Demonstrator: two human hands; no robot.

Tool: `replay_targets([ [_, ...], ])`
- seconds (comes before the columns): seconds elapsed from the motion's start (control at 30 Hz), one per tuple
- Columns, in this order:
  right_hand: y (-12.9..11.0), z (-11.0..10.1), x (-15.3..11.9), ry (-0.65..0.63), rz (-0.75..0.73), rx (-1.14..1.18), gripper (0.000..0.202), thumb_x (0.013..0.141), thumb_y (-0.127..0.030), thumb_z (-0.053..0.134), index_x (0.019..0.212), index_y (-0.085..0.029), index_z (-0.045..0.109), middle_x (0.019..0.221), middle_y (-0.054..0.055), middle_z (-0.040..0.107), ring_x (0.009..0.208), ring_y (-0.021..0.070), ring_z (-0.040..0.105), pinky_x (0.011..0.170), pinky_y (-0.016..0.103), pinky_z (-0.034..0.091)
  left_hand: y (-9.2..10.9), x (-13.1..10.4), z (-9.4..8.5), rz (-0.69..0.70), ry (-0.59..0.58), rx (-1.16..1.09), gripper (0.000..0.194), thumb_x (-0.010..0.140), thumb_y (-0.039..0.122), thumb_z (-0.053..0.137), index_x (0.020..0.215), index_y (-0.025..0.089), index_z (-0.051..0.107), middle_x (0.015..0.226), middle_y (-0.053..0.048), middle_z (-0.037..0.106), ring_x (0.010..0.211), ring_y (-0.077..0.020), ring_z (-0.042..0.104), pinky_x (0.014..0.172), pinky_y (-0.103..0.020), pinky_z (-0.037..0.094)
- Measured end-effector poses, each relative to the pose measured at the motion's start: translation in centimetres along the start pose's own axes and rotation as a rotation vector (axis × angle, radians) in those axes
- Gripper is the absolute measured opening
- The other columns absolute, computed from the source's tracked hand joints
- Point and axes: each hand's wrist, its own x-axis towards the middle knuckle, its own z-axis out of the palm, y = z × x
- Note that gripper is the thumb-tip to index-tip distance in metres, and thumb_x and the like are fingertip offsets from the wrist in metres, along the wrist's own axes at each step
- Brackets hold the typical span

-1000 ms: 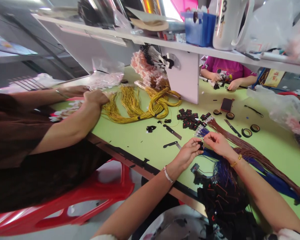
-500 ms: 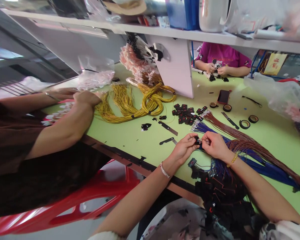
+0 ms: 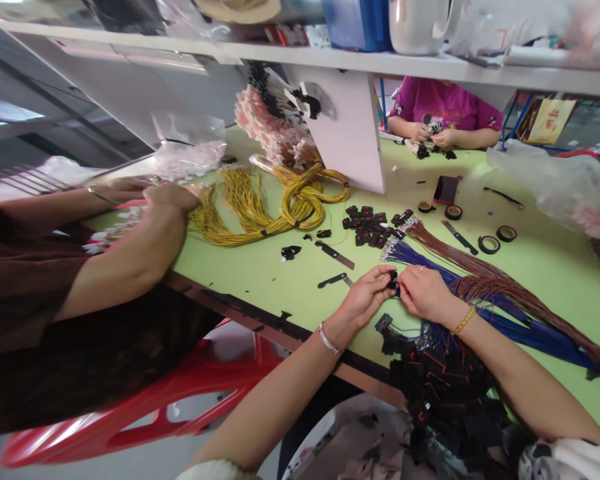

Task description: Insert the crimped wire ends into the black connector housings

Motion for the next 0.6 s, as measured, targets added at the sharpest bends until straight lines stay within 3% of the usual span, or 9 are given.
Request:
replay_targets([
  [0.27,0.51,0.69,-0.3,-0.012,-0.071,-0.136,0.014,0.085,-0.015,0.045,0.077,-0.015,0.056,0.07,0.006,0.055,0.066,0.0168,0.047,0.061,0.028,0.035,-0.47,0.19,0.0,0.016,0.054,0.052,0.023,0.07,0.02,0.072,0.089,0.012,0.061,0.075,-0.001,0.058,0.064,-0.0078,0.054,0.062,-0.021,0.045],
  [0.6,0.17,-0.02,0.45,-0.049,0.258,0.187,0.01,0.084,-0.017,0.049,0.075,-0.018,0.053,0.069,0.002,0.056,0.062,0.0131,0.049,0.059,0.024,0.036,-0.29,0.14,-0.08,0.014,0.063,-0.011,0.023,0.068,0.017,0.074,0.086,0.012,0.061,0.08,-0.002,0.059,0.069,-0.0091,0.058,0.068,-0.023,0.048],
])
